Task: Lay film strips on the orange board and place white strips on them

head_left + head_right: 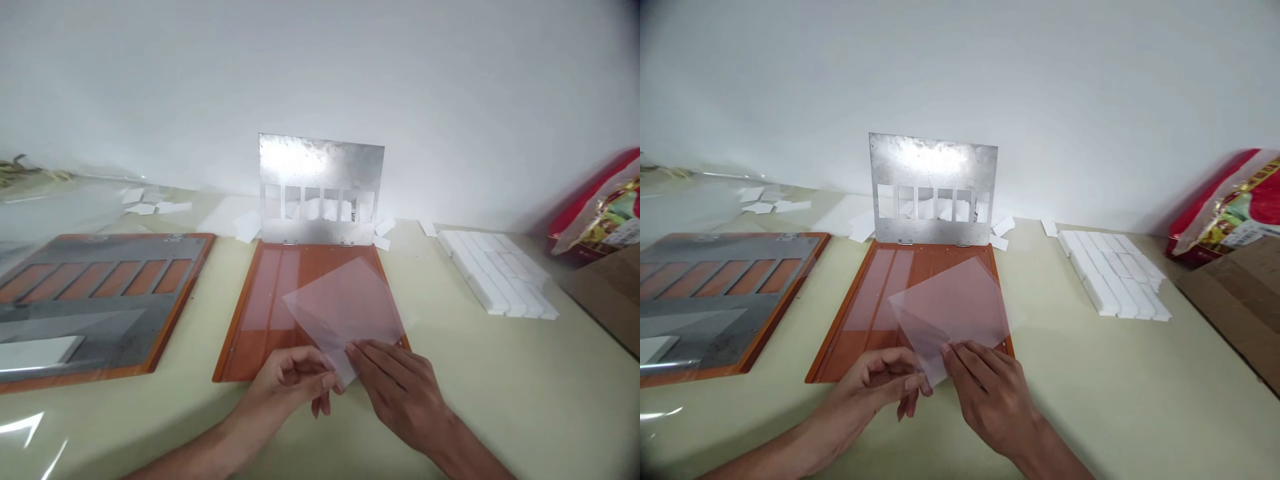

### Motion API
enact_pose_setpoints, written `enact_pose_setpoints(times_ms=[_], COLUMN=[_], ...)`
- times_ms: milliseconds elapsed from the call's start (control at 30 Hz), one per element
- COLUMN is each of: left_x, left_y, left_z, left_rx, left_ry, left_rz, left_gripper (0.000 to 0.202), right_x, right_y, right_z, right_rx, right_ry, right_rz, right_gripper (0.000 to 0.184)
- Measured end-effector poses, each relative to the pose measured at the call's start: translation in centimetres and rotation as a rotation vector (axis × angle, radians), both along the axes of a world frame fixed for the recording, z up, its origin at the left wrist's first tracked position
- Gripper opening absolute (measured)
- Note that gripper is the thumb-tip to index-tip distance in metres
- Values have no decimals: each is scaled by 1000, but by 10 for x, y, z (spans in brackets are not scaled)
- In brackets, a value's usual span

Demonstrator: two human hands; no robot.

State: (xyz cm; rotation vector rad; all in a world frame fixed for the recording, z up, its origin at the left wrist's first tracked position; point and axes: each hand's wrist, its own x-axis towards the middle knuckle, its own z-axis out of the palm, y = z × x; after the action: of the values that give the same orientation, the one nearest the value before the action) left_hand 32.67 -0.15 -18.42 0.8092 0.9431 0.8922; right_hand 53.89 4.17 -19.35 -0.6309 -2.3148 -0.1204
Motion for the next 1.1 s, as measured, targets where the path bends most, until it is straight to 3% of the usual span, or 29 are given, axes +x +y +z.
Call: enact_pose_setpoints(times_ms=[367,533,733,933,1000,1100], left_x=[2,3,1,-1,-5,-11], left_y=[-3,-2,-1,-3,-7,-10], left_z=[1,8,12,11,11,12], left_rx=[-53,75,174,208,321,671], left_ry=[-30,32,146,287,473,802], left_rz=[-59,-73,-73,-99,-56,139], left_gripper=[29,26,26,32,29,27], right_x=[-5,-4,-2,-1,-1,0], right_y=[-7,-9,-10,-9,-9,-9], right_z=[-5,3,10,9,9,9], right_rx=[-16,-130,-134,-145,-132,-125], right_ry=[-15,87,185,128,114,94], right_rz=[-73,0,124,147,164,175], right_gripper=[29,36,34,26,23,20])
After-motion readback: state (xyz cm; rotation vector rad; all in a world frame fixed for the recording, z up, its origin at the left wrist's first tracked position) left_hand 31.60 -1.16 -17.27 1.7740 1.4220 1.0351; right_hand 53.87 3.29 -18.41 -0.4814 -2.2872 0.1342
